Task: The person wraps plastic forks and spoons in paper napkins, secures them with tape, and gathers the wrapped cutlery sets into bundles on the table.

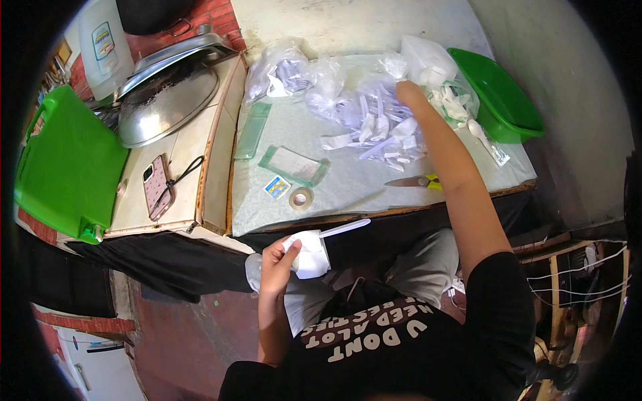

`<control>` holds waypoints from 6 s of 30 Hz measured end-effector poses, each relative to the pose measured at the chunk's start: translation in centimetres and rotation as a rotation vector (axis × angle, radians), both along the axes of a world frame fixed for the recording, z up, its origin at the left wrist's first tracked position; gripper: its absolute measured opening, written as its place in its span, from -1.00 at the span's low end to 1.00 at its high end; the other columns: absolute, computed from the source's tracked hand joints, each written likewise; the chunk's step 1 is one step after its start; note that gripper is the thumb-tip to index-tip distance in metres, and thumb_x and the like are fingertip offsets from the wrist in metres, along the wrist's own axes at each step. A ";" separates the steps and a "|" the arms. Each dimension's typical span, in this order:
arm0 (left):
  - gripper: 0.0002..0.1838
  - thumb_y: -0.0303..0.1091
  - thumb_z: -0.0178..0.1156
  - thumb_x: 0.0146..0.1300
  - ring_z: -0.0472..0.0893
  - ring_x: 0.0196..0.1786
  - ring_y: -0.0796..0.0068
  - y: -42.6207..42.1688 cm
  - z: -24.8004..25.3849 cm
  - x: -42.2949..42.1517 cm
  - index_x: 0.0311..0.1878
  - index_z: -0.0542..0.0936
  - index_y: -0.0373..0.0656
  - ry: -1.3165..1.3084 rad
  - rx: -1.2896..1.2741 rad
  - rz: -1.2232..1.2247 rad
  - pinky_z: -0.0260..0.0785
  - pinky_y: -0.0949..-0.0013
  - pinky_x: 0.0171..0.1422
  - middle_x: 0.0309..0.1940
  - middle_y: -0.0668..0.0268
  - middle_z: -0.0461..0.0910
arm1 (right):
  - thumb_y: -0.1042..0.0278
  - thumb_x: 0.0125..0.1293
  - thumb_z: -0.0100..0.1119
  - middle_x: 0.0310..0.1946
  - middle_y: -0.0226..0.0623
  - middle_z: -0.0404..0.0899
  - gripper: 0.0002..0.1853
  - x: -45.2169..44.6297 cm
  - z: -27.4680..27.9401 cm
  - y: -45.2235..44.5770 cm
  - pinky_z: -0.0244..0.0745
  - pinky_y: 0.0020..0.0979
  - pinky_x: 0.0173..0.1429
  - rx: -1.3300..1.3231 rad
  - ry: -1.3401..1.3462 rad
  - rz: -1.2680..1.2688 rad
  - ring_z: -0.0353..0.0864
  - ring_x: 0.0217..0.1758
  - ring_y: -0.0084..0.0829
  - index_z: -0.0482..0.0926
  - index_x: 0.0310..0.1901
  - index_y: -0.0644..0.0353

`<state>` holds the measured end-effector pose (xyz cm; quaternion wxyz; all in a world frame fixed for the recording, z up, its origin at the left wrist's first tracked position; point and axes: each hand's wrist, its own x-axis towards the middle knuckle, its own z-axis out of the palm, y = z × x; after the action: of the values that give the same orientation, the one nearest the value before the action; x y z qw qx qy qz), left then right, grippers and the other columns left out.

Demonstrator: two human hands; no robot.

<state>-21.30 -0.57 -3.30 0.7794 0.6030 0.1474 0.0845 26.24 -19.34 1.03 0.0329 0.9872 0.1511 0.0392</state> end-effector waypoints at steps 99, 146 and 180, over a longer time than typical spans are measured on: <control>-0.76 -0.40 0.10 0.32 0.64 -0.13 0.43 -7.2 0.9 9.0 -0.04 0.55 -0.34 -0.063 -0.145 -0.200 0.53 0.40 0.01 -0.17 0.19 0.63 | 0.58 0.19 0.08 -0.48 -0.14 0.38 -0.56 -30.3 -2.7 -8.2 0.33 -0.30 -0.30 0.932 0.128 0.647 0.41 -0.44 -0.19 0.51 0.12 0.02; -0.65 -0.35 -0.04 0.40 0.56 0.02 0.51 -0.5 1.4 2.9 0.17 0.43 -0.29 -0.176 0.061 0.503 0.47 0.47 -0.04 0.08 0.28 0.51 | 0.34 0.16 0.11 -0.26 -0.27 0.64 -0.76 -19.7 -4.4 15.6 0.49 -0.27 -0.05 0.612 -0.151 1.069 0.59 -0.14 -0.16 0.65 -0.14 -0.03; -0.59 -0.20 -0.01 0.35 0.14 0.39 0.32 0.6 0.6 9.8 0.20 0.33 -0.15 -0.374 -0.300 0.096 0.10 -0.16 0.33 0.44 0.37 0.01 | 0.56 0.01 0.22 -0.39 -0.20 0.66 -0.57 -23.5 -1.1 7.9 0.48 -0.41 -0.21 1.399 0.453 0.888 0.68 -0.25 -0.35 0.33 -0.05 0.19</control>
<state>-11.51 0.05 -2.70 0.8691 0.4466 0.0397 0.2087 2.77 -11.42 -0.03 -0.6328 0.6138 0.4676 -0.0655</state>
